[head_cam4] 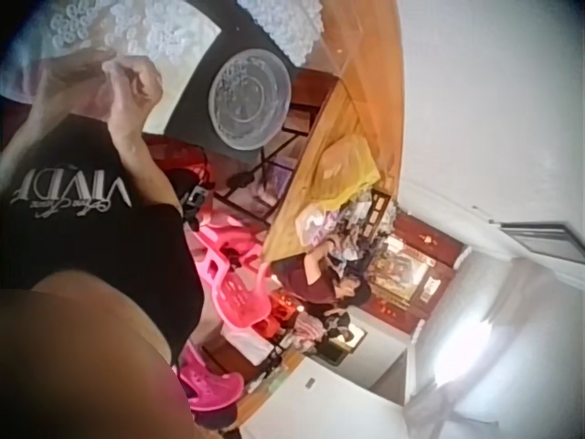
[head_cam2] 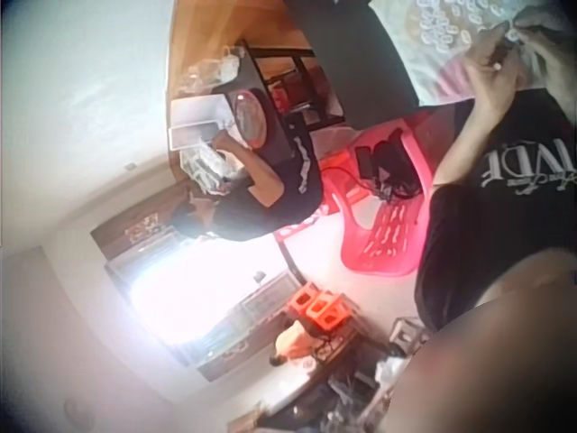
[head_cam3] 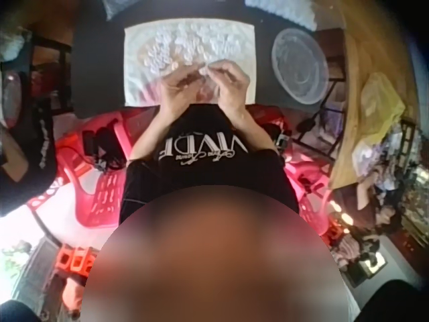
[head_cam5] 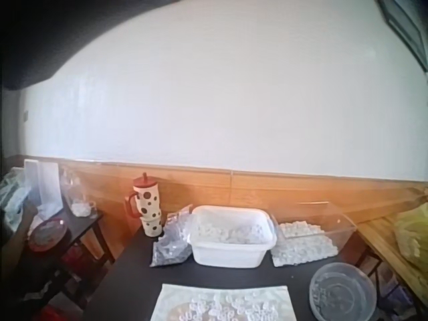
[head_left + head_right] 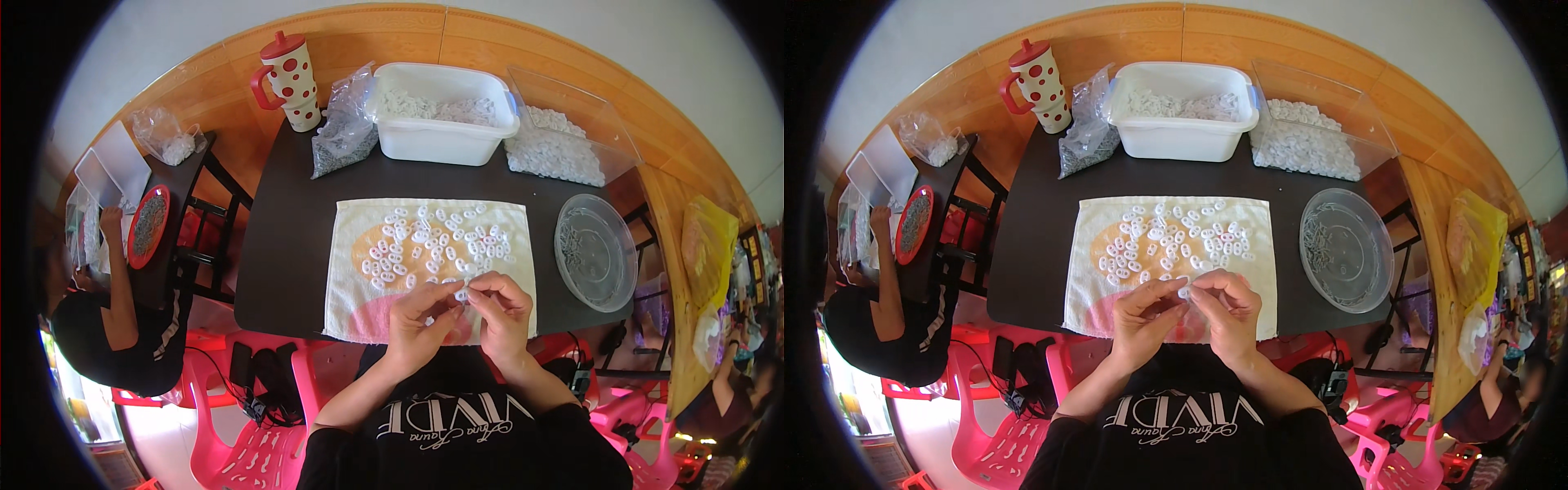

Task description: Sorting small white plastic ring-shaped components from containers on a workstation table.

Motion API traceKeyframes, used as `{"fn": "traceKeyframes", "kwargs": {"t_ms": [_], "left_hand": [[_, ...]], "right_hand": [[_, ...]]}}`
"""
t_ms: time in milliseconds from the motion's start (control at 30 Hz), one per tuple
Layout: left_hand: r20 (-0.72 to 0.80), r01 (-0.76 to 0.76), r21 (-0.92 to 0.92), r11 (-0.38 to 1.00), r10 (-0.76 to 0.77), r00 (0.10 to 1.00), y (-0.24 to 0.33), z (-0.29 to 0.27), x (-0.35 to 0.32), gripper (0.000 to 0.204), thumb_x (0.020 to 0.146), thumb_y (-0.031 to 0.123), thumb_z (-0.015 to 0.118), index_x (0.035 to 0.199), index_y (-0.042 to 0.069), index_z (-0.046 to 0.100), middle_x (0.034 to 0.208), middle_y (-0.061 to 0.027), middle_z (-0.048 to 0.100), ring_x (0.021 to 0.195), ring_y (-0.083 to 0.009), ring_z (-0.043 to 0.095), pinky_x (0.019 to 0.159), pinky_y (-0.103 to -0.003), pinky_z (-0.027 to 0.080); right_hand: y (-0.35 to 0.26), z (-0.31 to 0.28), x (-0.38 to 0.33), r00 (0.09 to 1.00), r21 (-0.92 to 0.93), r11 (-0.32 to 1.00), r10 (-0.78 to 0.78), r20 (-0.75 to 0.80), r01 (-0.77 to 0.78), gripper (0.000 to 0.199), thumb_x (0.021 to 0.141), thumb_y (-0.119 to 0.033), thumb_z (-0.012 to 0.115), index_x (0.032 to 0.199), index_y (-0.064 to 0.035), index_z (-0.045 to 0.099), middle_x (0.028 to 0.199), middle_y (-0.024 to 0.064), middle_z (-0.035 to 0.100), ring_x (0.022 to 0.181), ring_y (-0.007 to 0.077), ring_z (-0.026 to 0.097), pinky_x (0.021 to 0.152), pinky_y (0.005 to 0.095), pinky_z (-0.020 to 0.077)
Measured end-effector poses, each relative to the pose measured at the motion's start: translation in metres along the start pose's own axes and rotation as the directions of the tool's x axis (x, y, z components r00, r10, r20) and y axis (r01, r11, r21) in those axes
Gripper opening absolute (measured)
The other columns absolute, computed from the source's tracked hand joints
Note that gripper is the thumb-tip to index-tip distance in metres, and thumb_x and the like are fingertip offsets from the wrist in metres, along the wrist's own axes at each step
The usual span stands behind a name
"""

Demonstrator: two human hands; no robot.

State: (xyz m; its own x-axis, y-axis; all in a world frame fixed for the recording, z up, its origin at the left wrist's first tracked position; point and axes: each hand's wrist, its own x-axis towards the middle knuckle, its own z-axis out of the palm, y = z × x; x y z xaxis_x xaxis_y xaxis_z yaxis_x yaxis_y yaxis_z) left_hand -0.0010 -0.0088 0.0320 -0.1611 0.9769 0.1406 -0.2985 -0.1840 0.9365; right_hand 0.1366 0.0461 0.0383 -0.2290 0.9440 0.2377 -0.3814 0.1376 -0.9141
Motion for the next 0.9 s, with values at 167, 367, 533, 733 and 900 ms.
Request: {"fn": "traceKeyframes", "kwargs": {"t_ms": [167,367,533,733,900], "left_hand": [[0.001,0.002,-0.046,0.999,-0.002,1.000,0.0005,0.0000,-0.0011,0.043,0.086,-0.017,0.064,0.125,0.001,0.066,0.101,-0.0040,0.062,0.088,-0.0079,0.060,0.074,-0.022,0.051],[0.008,-0.022,0.016,1.000,0.022,1.000,0.0001,-0.0005,-0.0005,0.043,0.086,-0.017,0.064,0.125,0.001,0.066,0.102,-0.0036,0.062,0.090,-0.0080,0.060,0.077,-0.021,0.051],[-0.021,-0.057,0.000,0.998,0.057,0.998,-0.0027,0.0021,-0.0007,0.042,0.086,-0.016,0.065,0.124,0.001,0.067,0.102,-0.0033,0.062,0.091,-0.0077,0.061,0.078,-0.021,0.051],[-0.039,-0.044,-0.038,0.998,0.043,0.998,-0.0027,0.0038,-0.0016,0.041,0.086,-0.015,0.065,0.123,0.000,0.067,0.104,-0.0035,0.063,0.093,-0.0083,0.062,0.079,-0.021,0.051],[-0.037,-0.046,-0.031,0.998,0.045,0.998,-0.0017,0.0037,-0.0016,0.041,0.086,-0.015,0.065,0.123,0.000,0.067,0.103,-0.0036,0.063,0.093,-0.0084,0.062,0.079,-0.021,0.051]], "right_hand": [[0.0008,0.0004,-0.0016,1.000,0.004,1.000,-0.016,0.005,0.016,0.012,0.087,0.012,0.065,0.095,0.0039,0.066,0.091,0.0052,0.065,0.082,0.0087,0.059,0.076,0.0231,0.0452],[0.0006,0.0011,-0.0011,0.999,-0.015,0.999,-0.052,0.011,0.052,0.013,0.087,0.013,0.064,0.096,0.0042,0.066,0.091,0.0060,0.065,0.082,0.0087,0.059,0.074,0.0228,0.0451],[0.0017,0.0022,-0.0032,0.999,-0.001,0.999,-0.051,-0.015,0.051,0.017,0.084,0.016,0.063,0.095,0.0043,0.067,0.094,0.0103,0.065,0.085,0.0139,0.060,0.078,0.0249,0.0461],[0.0022,0.0030,-0.0035,0.999,0.019,0.999,-0.031,-0.027,0.031,0.016,0.084,0.016,0.064,0.095,0.0045,0.067,0.094,0.0106,0.066,0.085,0.0140,0.061,0.078,0.0246,0.0468],[0.0037,0.0023,-0.0038,0.998,-0.008,0.998,-0.056,-0.021,0.055,0.015,0.086,0.015,0.064,0.096,0.0046,0.067,0.094,0.0083,0.066,0.085,0.0116,0.061,0.078,0.0231,0.0472]]}}
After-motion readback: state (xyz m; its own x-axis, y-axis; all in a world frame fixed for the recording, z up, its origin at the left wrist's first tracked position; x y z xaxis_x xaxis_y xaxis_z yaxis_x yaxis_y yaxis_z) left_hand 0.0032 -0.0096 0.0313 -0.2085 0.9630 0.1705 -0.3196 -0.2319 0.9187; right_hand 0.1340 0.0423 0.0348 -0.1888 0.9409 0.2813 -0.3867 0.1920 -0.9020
